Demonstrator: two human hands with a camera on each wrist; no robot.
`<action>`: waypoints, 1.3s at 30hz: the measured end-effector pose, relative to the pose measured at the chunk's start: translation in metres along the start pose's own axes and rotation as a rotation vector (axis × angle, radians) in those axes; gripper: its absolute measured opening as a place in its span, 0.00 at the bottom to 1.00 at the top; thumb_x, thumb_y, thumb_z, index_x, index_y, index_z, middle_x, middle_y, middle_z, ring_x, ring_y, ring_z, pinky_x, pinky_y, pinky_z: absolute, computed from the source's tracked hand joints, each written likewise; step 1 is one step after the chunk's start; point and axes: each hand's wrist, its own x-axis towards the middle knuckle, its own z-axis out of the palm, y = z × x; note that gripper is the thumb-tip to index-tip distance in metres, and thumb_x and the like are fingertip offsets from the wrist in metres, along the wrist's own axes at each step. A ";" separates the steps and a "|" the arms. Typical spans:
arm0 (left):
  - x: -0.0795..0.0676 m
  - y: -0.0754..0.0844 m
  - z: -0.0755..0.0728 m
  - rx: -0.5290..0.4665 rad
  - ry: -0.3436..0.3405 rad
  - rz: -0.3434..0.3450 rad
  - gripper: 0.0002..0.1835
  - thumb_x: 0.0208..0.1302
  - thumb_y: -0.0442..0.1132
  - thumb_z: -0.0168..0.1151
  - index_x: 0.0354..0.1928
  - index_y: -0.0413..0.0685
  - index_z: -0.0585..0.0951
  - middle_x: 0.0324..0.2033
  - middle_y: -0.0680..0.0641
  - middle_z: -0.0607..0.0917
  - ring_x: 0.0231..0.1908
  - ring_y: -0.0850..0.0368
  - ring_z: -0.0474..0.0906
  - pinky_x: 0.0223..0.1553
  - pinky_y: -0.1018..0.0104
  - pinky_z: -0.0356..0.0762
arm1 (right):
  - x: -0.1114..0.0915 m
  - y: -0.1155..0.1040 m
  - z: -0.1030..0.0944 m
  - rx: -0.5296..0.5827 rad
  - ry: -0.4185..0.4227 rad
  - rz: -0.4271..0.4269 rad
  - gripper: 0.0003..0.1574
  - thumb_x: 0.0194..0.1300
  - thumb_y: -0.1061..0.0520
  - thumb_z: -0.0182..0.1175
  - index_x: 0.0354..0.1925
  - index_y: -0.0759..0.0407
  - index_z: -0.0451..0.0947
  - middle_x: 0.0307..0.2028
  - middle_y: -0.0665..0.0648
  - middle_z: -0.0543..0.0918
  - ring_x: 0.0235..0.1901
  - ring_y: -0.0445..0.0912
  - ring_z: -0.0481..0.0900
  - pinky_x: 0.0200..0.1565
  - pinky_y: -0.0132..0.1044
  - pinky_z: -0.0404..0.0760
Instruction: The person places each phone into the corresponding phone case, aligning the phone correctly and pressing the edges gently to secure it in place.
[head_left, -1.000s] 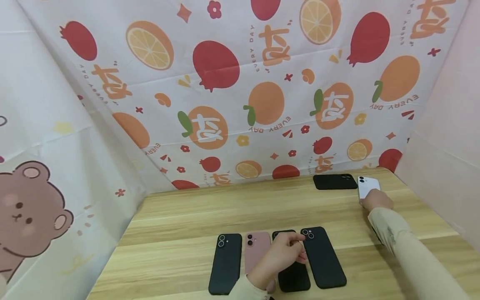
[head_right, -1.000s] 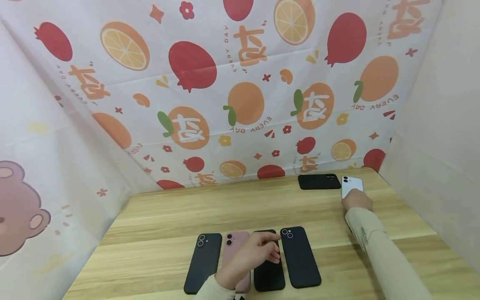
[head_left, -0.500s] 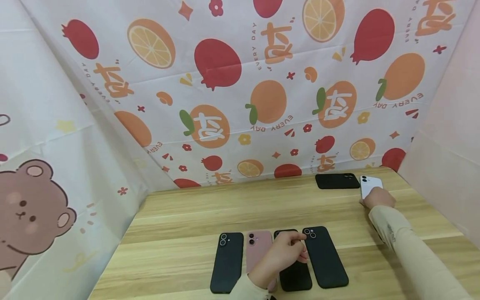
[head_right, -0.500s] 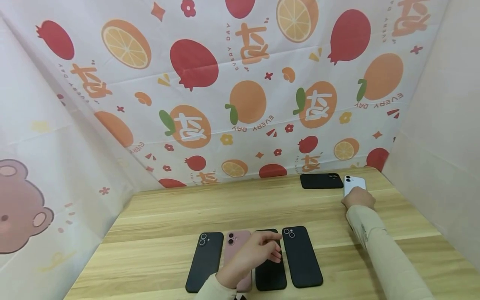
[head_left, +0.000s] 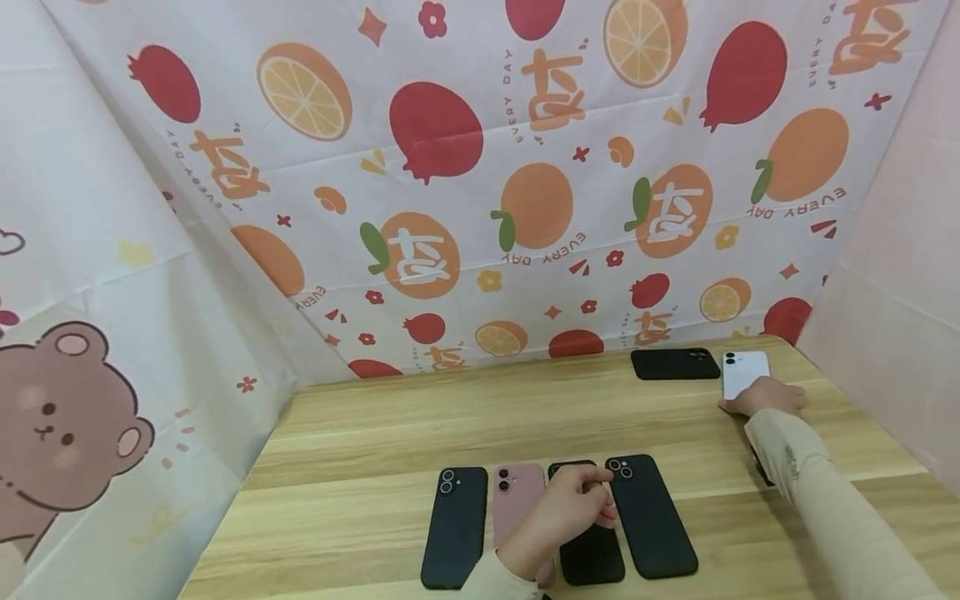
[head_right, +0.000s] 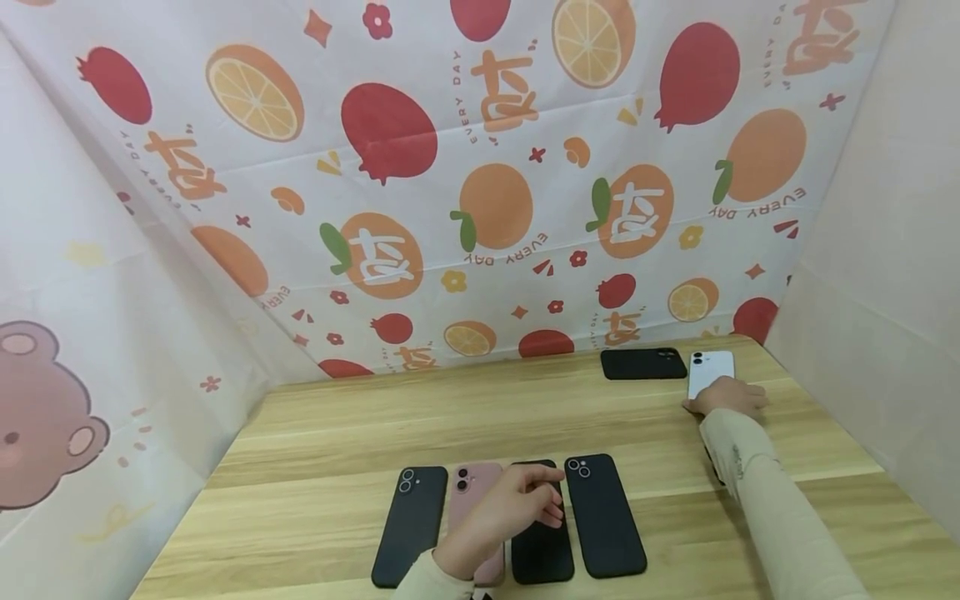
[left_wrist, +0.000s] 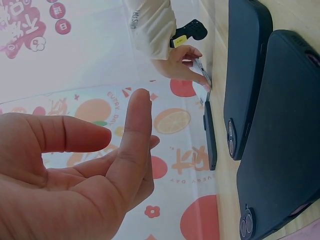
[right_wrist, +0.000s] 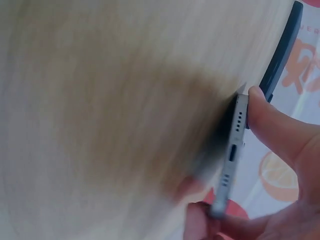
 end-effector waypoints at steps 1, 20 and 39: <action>0.000 0.000 0.000 -0.002 -0.001 -0.001 0.17 0.65 0.24 0.47 0.54 0.25 0.74 0.24 0.45 0.79 0.25 0.56 0.81 0.33 0.61 0.83 | 0.000 0.001 0.000 0.005 -0.001 0.003 0.52 0.50 0.42 0.70 0.43 0.90 0.62 0.36 0.80 0.68 0.44 0.69 0.65 0.42 0.52 0.68; 0.000 0.000 0.003 -0.031 0.018 0.017 0.16 0.64 0.23 0.47 0.53 0.25 0.75 0.24 0.45 0.78 0.26 0.51 0.81 0.32 0.60 0.83 | -0.021 0.016 -0.009 0.768 0.091 0.145 0.35 0.60 0.63 0.56 0.58 0.86 0.60 0.47 0.76 0.73 0.22 0.43 0.75 0.27 0.33 0.79; 0.002 0.000 -0.002 -0.062 0.019 0.048 0.17 0.65 0.23 0.47 0.54 0.26 0.75 0.25 0.46 0.78 0.28 0.47 0.81 0.34 0.57 0.83 | -0.056 -0.012 -0.014 1.236 -0.131 0.111 0.38 0.68 0.61 0.55 0.68 0.78 0.52 0.48 0.63 0.69 0.24 0.35 0.77 0.39 0.31 0.82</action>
